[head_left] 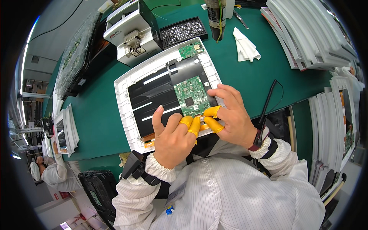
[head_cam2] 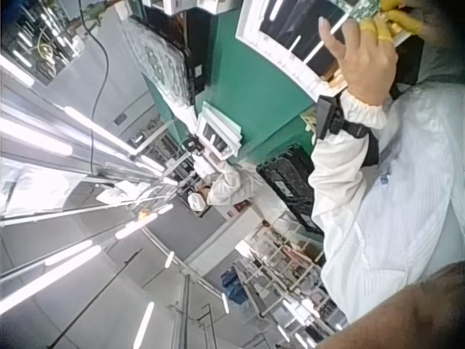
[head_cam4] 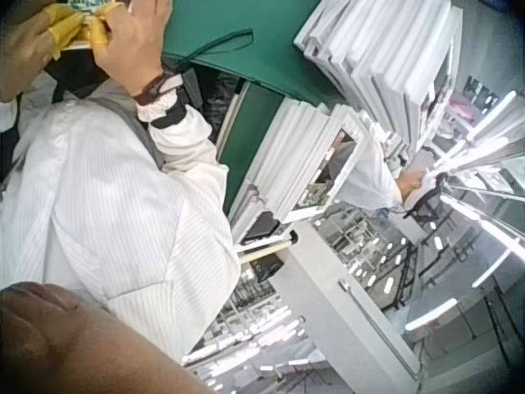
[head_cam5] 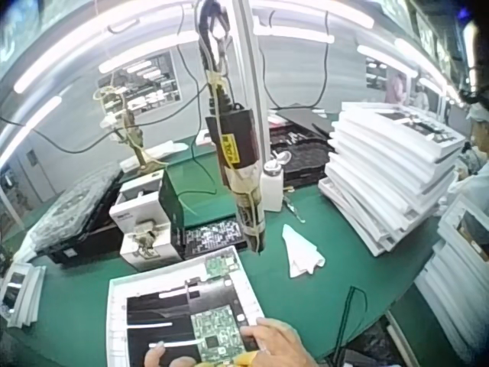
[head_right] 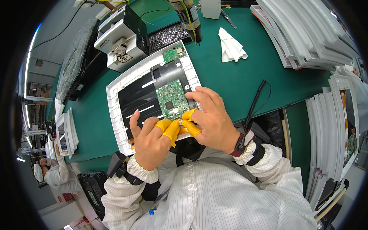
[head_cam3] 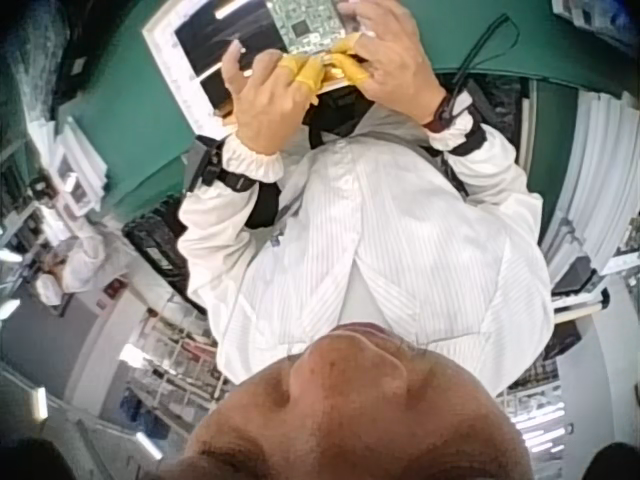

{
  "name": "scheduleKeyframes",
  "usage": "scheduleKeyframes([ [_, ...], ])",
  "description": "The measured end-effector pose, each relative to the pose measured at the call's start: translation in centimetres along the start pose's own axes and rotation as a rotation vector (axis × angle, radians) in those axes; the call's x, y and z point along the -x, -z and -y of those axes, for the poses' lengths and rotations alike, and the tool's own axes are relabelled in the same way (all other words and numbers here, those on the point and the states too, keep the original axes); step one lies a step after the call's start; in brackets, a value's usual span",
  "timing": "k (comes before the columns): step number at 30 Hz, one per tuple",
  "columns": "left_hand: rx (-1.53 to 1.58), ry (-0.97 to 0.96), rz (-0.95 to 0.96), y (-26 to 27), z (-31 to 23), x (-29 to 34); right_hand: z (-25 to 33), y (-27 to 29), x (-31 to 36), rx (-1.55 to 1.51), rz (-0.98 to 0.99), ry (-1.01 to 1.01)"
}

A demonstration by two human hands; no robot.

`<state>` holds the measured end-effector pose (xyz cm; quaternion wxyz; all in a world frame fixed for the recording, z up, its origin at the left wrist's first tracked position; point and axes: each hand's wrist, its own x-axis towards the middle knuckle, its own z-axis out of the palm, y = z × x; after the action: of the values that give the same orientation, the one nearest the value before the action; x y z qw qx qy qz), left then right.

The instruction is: Assembling a tablet display component using an electric screwdriver and applying adhesive tape.

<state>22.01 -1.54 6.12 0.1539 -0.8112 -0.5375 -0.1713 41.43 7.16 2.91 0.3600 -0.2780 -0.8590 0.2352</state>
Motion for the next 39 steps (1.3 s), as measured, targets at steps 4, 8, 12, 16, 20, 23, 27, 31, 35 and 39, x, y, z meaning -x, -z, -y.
scheduleKeyframes([
  [4,0.001,0.003,-0.020,-0.18,-0.01,-0.05,-0.05,-0.12,-0.05,0.004,-0.023,0.012],
  [8,-0.005,0.001,-0.025,-0.13,-0.02,-0.09,-0.02,-0.09,-0.08,0.009,-0.022,0.012],
  [12,0.005,0.008,-0.013,-0.18,0.01,0.07,-0.09,-0.16,-0.06,-0.002,-0.019,0.006],
  [16,0.002,0.015,-0.009,-0.09,-0.06,0.10,-0.09,-0.11,-0.04,-0.001,-0.009,0.002],
  [20,0.005,0.030,0.009,-0.05,-0.14,0.07,-0.13,-0.23,0.00,-0.002,-0.019,0.004],
  [23,-0.007,0.034,0.009,0.11,-0.24,-0.03,-0.05,-0.18,-0.04,0.003,-0.020,0.006],
  [27,-0.021,0.047,0.018,0.21,-0.41,0.00,0.00,-0.02,-0.02,0.011,-0.013,0.004],
  [31,-0.018,0.059,0.006,-0.03,-0.42,0.26,0.11,-0.15,-0.14,-0.009,-0.024,0.004],
  [35,-0.018,0.048,-0.026,-0.31,-0.45,0.17,0.30,-0.05,-0.19,-0.011,-0.014,-0.004],
  [39,-0.016,0.036,0.039,0.27,-0.40,0.09,0.64,0.55,-0.61,0.029,0.034,0.011],
])
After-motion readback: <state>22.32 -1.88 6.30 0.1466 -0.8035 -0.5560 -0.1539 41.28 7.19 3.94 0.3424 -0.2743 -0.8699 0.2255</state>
